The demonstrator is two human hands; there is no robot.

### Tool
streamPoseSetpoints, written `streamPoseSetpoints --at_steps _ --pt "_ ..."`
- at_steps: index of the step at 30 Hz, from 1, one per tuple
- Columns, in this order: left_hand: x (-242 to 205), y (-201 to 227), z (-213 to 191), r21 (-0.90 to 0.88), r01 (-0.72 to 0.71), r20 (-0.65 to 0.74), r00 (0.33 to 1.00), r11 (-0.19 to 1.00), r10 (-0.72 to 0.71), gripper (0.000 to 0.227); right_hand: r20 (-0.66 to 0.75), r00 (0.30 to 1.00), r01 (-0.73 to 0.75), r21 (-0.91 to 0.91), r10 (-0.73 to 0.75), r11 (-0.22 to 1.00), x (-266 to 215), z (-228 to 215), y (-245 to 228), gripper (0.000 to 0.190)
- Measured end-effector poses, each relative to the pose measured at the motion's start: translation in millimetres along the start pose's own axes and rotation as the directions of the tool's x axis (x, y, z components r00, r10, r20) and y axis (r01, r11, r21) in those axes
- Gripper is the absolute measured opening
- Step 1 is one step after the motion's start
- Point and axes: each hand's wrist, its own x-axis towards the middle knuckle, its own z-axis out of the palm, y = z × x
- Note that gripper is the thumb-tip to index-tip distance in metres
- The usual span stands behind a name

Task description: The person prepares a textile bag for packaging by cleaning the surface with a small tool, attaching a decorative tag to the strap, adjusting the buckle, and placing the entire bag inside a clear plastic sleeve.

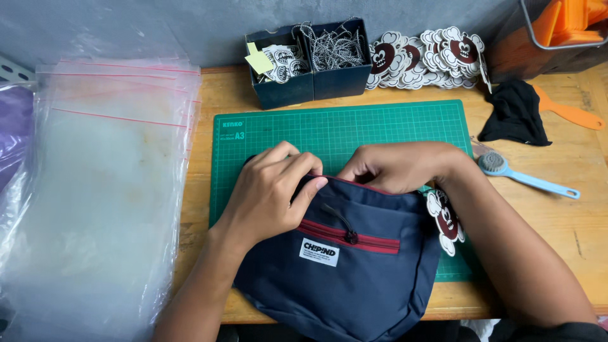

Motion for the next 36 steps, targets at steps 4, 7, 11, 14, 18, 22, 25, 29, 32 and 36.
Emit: streamPoseSetpoints --at_steps 4,7,11,14,18,22,25,29,32,36 --pt "-2.2 -5.3 5.5 -0.050 0.033 0.111 0.993 0.998 -0.027 0.012 0.076 0.997 -0.039 0.044 0.035 0.998 9.1 1.4 19.7 0.032" --pt "-2.9 -8.4 3.3 -0.002 0.064 0.175 0.982 0.998 -0.063 0.010 -0.081 0.985 -0.156 0.001 0.155 0.988 7.7 -8.7 38.3 0.046" --pt "-3.9 -16.6 -6.0 0.170 0.153 0.136 0.975 0.973 -0.177 0.013 -0.380 0.874 -0.363 -0.099 0.302 0.926 3.1 -13.8 29.2 0.078" --pt "-4.0 -19.0 -9.7 0.238 0.218 0.081 0.967 0.947 -0.243 0.013 -0.413 0.865 -0.405 -0.245 0.283 0.881 0.8 -5.5 -3.3 0.054" --pt "-6.1 -22.1 -10.7 0.152 0.266 0.090 0.955 0.952 -0.281 0.015 -0.351 0.904 -0.355 -0.297 0.244 0.887 -1.2 5.5 -33.0 0.026" --pt "-12.2 -50.0 -21.3 0.131 0.187 0.056 0.979 0.974 -0.195 0.039 -0.413 0.885 -0.375 -0.353 0.217 0.857 -2.9 0.9 -18.5 0.020" --pt "-17.8 -62.6 -23.8 -0.005 0.227 0.078 0.971 0.974 -0.226 0.039 -0.470 0.861 -0.391 -0.364 0.196 0.845 1.0 -1.8 -7.5 0.020" --pt "-17.0 -71.9 -13.9 -0.060 0.220 0.011 0.975 0.974 -0.220 0.035 -0.548 0.828 -0.408 -0.446 0.117 0.797 3.1 -0.9 -4.0 0.024" --pt "-18.2 -73.1 -15.5 0.017 0.209 -0.071 0.976 0.978 -0.207 0.034 -0.619 0.778 -0.389 -0.607 -0.106 0.693 6.0 -5.8 14.1 0.023" --pt "-20.4 -79.5 -13.3 0.179 0.229 -0.153 0.967 0.957 -0.203 0.027 -0.632 0.704 -0.451 -0.751 -0.325 0.483 14.8 -9.2 38.9 0.017"
